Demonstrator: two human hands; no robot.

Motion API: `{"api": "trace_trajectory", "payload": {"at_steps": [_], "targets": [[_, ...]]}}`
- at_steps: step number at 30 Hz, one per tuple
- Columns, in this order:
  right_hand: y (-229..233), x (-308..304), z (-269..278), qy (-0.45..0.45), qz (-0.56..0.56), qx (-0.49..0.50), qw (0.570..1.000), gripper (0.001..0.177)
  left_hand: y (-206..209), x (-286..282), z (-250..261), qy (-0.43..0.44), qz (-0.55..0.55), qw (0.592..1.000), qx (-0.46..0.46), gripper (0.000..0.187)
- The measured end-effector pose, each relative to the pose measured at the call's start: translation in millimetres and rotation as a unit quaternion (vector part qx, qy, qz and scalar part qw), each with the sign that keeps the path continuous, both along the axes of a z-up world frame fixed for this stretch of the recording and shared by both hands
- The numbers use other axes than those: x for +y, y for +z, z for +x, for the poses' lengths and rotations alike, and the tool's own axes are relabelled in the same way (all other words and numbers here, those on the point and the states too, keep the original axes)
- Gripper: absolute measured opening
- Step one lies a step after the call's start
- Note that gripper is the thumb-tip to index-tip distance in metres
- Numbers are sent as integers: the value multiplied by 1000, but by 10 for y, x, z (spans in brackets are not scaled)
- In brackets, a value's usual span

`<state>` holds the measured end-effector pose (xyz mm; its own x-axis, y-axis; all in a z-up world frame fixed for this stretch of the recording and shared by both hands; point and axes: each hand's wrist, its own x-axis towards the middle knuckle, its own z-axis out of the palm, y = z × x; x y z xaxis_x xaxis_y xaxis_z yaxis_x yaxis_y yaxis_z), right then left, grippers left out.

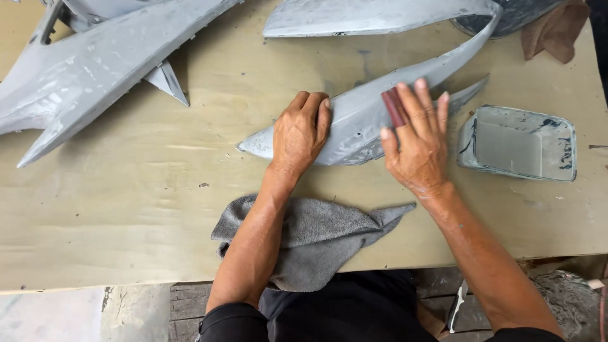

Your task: The person sands a gray plastic car part on a workbench using a red sanding block. They repeatedly dip the block into a container of water and wipe the part with a gray cloth while sanding.

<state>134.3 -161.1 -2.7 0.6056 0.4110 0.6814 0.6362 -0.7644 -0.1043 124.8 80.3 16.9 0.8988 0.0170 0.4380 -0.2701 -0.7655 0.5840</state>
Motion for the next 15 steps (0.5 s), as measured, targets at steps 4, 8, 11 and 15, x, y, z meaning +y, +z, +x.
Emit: {"api": "trace_trajectory", "payload": {"at_steps": [4, 8, 11, 15], "targets": [[216, 41, -10, -7, 6, -22, 1000, 40, 47, -7, -32, -3, 2, 1000, -8, 31], [251, 251, -111, 18, 11, 9, 1000, 33, 63, -21, -46, -4, 18, 999, -36, 33], [212, 200, -55, 9, -10, 17, 1000, 33, 30, -27, -51, -12, 35, 997, -64, 33], [374, 133, -34, -37, 12, 12, 999, 25, 24, -41, -49, -19, 64, 993, -99, 32]]}}
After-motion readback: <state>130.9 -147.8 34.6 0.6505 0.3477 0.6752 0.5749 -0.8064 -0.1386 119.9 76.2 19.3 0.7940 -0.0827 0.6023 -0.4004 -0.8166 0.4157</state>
